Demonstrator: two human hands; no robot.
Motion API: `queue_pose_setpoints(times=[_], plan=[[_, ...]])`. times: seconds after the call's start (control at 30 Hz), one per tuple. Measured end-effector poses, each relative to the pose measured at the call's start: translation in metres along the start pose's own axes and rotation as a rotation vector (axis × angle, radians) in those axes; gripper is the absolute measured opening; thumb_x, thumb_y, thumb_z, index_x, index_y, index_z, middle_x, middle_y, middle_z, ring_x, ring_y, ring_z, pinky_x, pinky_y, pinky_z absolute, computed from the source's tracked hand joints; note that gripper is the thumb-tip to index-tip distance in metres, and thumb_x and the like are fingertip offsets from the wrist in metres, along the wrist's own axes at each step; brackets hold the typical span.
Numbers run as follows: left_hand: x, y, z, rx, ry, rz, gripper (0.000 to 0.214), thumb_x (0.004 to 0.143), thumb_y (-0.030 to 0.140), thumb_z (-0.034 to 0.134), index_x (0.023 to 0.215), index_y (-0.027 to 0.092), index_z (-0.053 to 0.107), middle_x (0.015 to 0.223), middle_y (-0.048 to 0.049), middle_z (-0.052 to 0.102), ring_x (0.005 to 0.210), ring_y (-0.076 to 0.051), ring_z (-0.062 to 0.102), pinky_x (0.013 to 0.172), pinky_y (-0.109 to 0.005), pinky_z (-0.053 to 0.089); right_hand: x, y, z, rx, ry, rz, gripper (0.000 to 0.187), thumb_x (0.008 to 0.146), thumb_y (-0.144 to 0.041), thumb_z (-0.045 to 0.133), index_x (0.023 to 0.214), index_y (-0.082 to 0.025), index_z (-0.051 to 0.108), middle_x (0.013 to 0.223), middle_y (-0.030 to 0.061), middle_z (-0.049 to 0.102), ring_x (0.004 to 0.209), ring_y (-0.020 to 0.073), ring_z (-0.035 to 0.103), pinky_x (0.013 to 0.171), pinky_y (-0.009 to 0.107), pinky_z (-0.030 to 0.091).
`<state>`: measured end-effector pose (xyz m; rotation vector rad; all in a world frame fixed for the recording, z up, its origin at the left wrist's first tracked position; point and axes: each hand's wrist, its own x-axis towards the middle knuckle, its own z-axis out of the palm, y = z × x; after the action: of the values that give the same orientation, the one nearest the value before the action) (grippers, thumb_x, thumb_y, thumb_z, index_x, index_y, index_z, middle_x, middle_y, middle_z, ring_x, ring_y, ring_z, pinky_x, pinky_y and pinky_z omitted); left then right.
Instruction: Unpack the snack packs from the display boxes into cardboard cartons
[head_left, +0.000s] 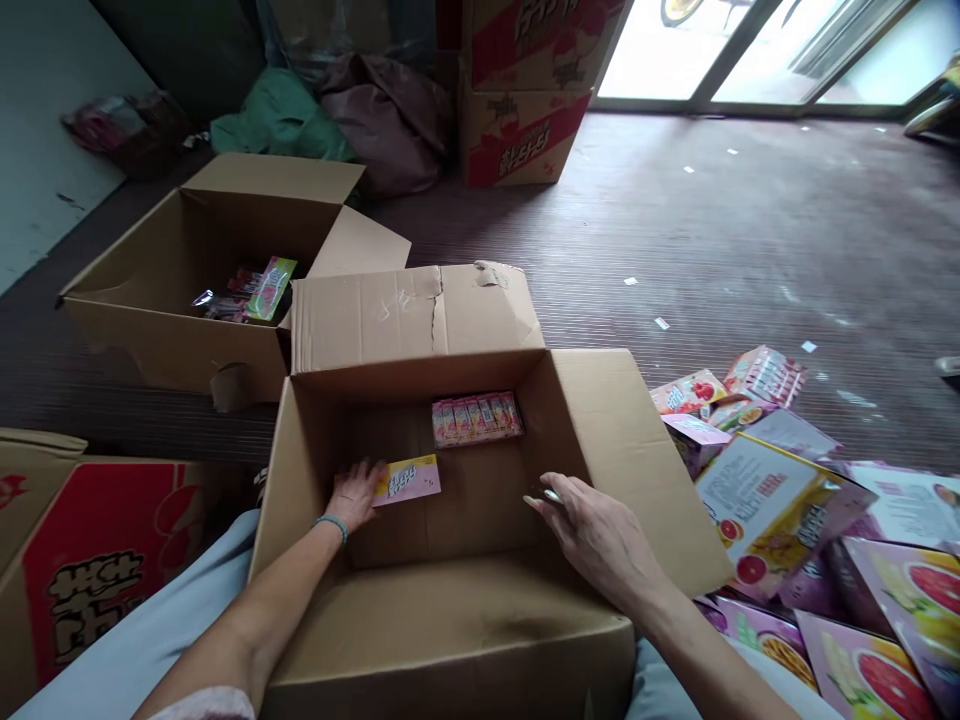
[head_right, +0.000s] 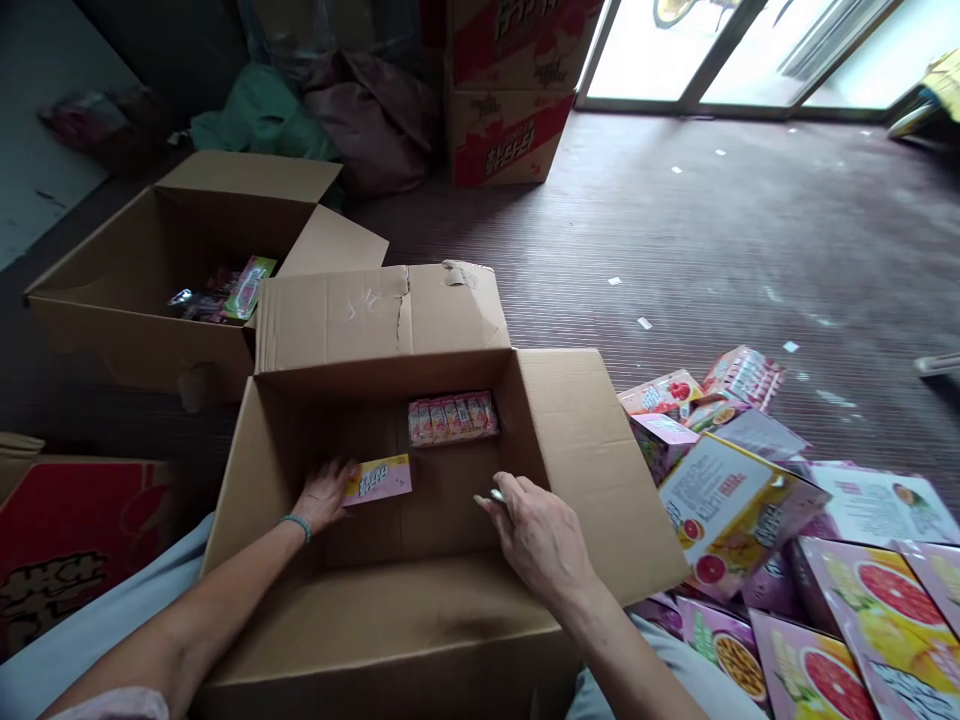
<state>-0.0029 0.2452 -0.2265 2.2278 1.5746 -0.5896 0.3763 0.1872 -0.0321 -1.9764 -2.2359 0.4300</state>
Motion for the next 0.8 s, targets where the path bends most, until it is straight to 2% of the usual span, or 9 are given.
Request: queue_pose_setpoints(times=[0.07,0.17,0.23,0.33,0.43,0.57,0.63,0.7,0.8], plan=[[-0.006,-0.011,0.001,-0.009,-0.009,-0.107,0.086,0.055,0.025,0.081,0.133,0.012,0.047,0.126,-0.0208,0.056,0.119,-0.039,0.05,0.107,-0.051,0.032,0.001,0.0,0.0,0.043,0.013,0.042,0.028,0.1,-0.037,0.04,0.115,-0.019,0.056,0.103,0.0086,0.072,0.081,0.0224,0.07,0.064,0.03,0.047],[-0.008,-0.011,-0.011,-0.054,0.005,-0.116,0.058,0.064,0.033,0.075,0.115,0.011,0.057,0.112,-0.0179,0.061,0.106,-0.034,0.057,0.092,-0.042,0.044,0.005,0.002,-0.002,0.167,0.039,0.141,0.035,0.1,-0.038,0.035,0.125,-0.017,0.048,0.107,0.0119,0.07,0.088,0.0238,0.069,0.07,0.032,0.048],[-0.01,0.0,-0.028,-0.086,0.053,-0.109,0.044,0.073,0.038,0.066,0.109,0.014,0.058,0.108,-0.0157,0.062,0.101,-0.031,0.057,0.087,-0.039,0.045,0.008,0.005,-0.003,0.241,0.058,0.2,0.036,0.1,-0.039,0.032,0.123,-0.017,0.047,0.101,0.0112,0.07,0.082,0.0238,0.068,0.068,0.033,0.047],[-0.027,0.023,-0.064,-0.111,0.151,-0.085,0.041,0.076,0.042,0.061,0.105,0.014,0.057,0.106,-0.0148,0.059,0.101,-0.029,0.055,0.088,-0.037,0.044,0.01,0.01,-0.004,0.286,0.148,0.213,0.034,0.099,-0.039,0.028,0.113,-0.017,0.05,0.096,0.0121,0.069,0.079,0.0242,0.066,0.067,0.033,0.045],[-0.07,0.041,-0.104,-0.181,0.296,-0.048,0.04,0.071,0.041,0.064,0.101,0.015,0.056,0.101,-0.0126,0.057,0.098,-0.028,0.053,0.088,-0.038,0.044,0.003,0.007,-0.008,0.282,0.231,0.196,0.034,0.098,-0.036,0.026,0.102,-0.018,0.054,0.09,0.0126,0.067,0.076,0.0233,0.063,0.067,0.032,0.042],[-0.157,0.06,-0.146,-0.422,0.528,0.031,0.049,0.062,0.033,0.071,0.105,0.018,0.053,0.098,-0.0071,0.055,0.092,-0.025,0.054,0.083,-0.037,0.047,-0.03,-0.022,-0.028,0.239,0.263,0.1,0.035,0.1,-0.036,0.024,0.092,-0.02,0.054,0.08,0.0076,0.065,0.071,0.0199,0.06,0.066,0.028,0.038],[-0.2,0.07,-0.151,-0.488,0.606,0.085,0.059,0.061,0.033,0.075,0.113,0.019,0.051,0.101,-0.0065,0.055,0.094,-0.025,0.054,0.085,-0.038,0.048,-0.053,-0.048,-0.043,0.159,0.25,-0.009,0.034,0.102,-0.031,0.024,0.09,-0.02,0.054,0.086,0.0077,0.066,0.077,0.0187,0.061,0.069,0.027,0.038],[-0.233,0.081,-0.146,-0.522,0.641,0.127,0.065,0.061,0.038,0.078,0.117,0.019,0.049,0.104,-0.0071,0.056,0.096,-0.026,0.054,0.086,-0.039,0.048,-0.074,-0.078,-0.059,0.01,0.171,-0.122,0.031,0.101,-0.026,0.028,0.092,-0.02,0.056,0.091,0.0078,0.066,0.08,0.018,0.061,0.07,0.026,0.037],[-0.259,0.095,-0.125,-0.583,0.68,0.163,0.069,0.062,0.047,0.081,0.116,0.019,0.049,0.106,-0.0087,0.056,0.098,-0.027,0.054,0.088,-0.041,0.048,-0.097,-0.124,-0.077,-0.22,-0.021,-0.249,0.022,0.098,-0.021,0.038,0.097,-0.019,0.059,0.092,0.0079,0.066,0.081,0.018,0.061,0.071,0.026,0.036]])
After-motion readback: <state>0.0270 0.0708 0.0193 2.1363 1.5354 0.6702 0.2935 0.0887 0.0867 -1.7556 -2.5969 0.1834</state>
